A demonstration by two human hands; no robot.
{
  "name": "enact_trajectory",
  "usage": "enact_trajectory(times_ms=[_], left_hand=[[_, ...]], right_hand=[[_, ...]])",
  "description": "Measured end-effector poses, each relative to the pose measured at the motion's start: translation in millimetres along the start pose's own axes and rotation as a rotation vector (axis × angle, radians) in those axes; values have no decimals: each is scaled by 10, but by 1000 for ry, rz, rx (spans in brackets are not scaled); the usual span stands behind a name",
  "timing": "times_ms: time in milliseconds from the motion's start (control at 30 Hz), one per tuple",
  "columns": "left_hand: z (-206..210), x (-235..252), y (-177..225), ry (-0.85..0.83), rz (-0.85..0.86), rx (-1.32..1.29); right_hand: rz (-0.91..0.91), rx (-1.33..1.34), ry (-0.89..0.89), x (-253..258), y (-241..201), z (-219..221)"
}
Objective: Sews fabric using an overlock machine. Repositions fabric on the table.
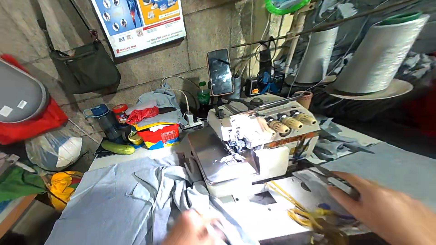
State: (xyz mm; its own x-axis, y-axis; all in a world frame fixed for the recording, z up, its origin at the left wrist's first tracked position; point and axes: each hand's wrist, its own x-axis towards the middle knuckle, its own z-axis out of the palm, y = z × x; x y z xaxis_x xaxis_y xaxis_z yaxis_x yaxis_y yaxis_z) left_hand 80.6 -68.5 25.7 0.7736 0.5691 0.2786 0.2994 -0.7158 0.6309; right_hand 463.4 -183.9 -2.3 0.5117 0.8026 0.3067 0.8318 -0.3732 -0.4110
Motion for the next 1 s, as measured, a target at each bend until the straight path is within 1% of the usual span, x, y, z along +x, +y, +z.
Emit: enact_trajectory(times_ms=[33, 67, 100, 133, 167, 200, 267, 300, 333, 400, 467, 533, 567, 600, 667, 700, 733, 767, 800, 833, 867, 933, 967, 1000], left_hand=[[-184, 101, -171, 153, -104, 88], [-356, 224, -336, 266, -214, 208], [-497, 348, -500, 330, -306, 320], [-608, 474, -635, 326, -403, 394], [-688, 602, -747, 240, -509, 436], [-724, 720, -855, 112, -592, 471], [-684, 881, -1024, -159, -689, 519], [-652, 923, -1066, -242, -704, 510], [-638, 944, -1091, -270, -683, 492], [-702, 945, -1028, -230, -601, 450], [-868, 893, -794, -206, -552, 453], [-1036, 725, -496, -227, -501, 519], [-1095, 568, -367, -203, -435, 574], [-1134, 366, -270, -127, -326, 644], [-1164, -85, -219, 117, -36, 776], [-1182, -313, -175, 173, 16, 806], [-1200, -543, -98, 172, -1, 799], [-1210, -756, 5, 140, -65, 755], [-1199, -940, 88, 109, -142, 710], [-1168, -1101, 149, 86, -222, 665], [-1124, -1254, 168, 92, -278, 628], [-1035, -1513, 153, 197, -317, 608], [-1021, -1623, 139, 264, -324, 636], [-1035, -1726, 128, 322, -340, 675]], right_hand=[[8, -30, -2, 21, 95, 11], [1, -55, 5, 50, 173, 36], [-15, -77, 12, 78, 232, 73], [-32, -99, 14, 106, 273, 125], [-33, -113, 5, 129, 287, 179], [-15, -121, -13, 141, 272, 222], [30, -115, -33, 102, 134, 226], [26, -93, -23, 61, 18, 181], [-3, -61, -4, 21, -107, 122], [-121, 47, -14, -39, -354, -4], [-274, 208, -116, -74, -649, -131], [-439, 355, -228, -84, -1043, -251], [-524, 403, -253, -77, -1264, -284], [-616, 437, -229, -57, -1480, -267], [-776, 482, -102, 17, -1879, -73], [-833, 501, -38, 61, -2084, 77], [-883, 525, -19, 96, -2302, 218], [-942, 553, -15, 128, -2525, 363], [-1004, 564, -48, 155, -2731, 504], [-1055, 537, -127, 169, -2904, 644], [-1076, 446, -278, 161, -3035, 765], [-1018, 115, -721, 114, -3201, 941], [-980, -28, -864, 74, -3222, 1031], [-947, -96, -932, 33, -3199, 1097]])
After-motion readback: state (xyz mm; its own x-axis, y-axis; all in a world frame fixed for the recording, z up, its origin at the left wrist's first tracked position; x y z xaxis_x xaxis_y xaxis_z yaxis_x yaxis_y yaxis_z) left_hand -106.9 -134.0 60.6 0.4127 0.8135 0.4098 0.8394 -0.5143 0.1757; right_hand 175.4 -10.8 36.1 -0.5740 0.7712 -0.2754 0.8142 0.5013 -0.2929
